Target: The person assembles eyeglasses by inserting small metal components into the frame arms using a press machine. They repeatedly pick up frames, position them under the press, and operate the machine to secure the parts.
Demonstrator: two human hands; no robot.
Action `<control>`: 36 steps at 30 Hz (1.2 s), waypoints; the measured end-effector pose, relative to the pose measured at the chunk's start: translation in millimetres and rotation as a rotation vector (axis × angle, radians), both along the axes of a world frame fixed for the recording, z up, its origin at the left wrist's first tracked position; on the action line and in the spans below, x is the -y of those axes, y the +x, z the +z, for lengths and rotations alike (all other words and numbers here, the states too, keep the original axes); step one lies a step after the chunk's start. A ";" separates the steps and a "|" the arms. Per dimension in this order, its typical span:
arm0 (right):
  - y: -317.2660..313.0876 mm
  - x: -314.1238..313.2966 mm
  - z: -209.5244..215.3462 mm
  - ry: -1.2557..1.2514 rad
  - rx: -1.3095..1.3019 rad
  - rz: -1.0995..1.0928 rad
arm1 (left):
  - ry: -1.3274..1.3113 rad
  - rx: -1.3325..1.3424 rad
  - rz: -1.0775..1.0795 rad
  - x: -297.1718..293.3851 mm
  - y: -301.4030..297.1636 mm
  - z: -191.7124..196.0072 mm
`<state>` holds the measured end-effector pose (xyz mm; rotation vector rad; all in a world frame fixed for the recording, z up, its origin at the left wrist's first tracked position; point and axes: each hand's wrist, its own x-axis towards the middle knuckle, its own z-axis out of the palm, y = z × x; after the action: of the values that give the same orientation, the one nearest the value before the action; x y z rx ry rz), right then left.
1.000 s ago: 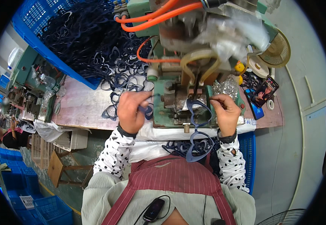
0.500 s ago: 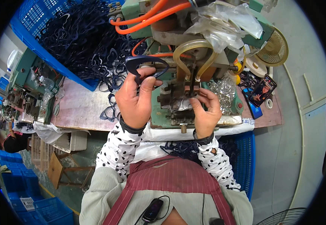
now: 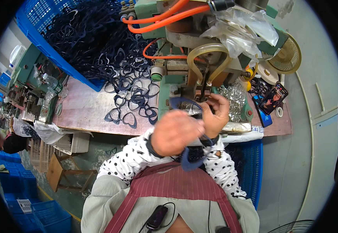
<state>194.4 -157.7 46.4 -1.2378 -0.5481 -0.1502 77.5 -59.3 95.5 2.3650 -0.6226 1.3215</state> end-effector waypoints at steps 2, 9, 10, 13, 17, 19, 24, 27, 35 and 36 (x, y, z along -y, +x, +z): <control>10.8 16.8 10.9 -0.081 0.056 0.026 | 0.061 -0.046 -0.130 13.6 5.3 -7.7; 114.1 113.8 -42.3 -0.641 0.016 -0.374 | 0.056 -0.146 -0.180 14.4 17.2 -19.3; 115.6 122.3 -43.3 -0.708 -0.069 -0.275 | 0.058 -0.146 -0.169 15.5 16.8 -20.4; 101.3 136.5 -28.1 -0.836 -0.074 -0.203 | 0.038 -0.149 -0.152 16.7 15.6 -19.6; 92.6 137.3 -46.3 -1.335 0.383 -0.349 | 0.034 -0.149 -0.136 17.5 15.3 -22.3; 98.6 122.9 -52.6 -1.334 0.335 -0.327 | -0.005 -0.156 -0.163 17.5 14.1 -20.7; 115.8 110.9 -61.4 -0.840 0.191 -0.275 | 0.042 -0.161 -0.090 21.3 9.0 -26.5; 117.3 114.6 -73.2 -0.766 0.139 -0.311 | 0.050 -0.045 -0.005 10.3 -5.4 -31.1; 96.3 101.9 -55.7 -1.056 0.357 -0.344 | -0.213 -0.403 0.858 -97.4 -39.6 -92.0; 99.7 104.5 -60.7 -0.998 0.333 -0.342 | -0.107 -0.543 0.853 -115.0 -46.2 -100.0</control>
<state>294.1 -262.3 -14.3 -2.3056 -0.7251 -0.4059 31.4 55.6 -4.6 2.8145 0.6641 0.8311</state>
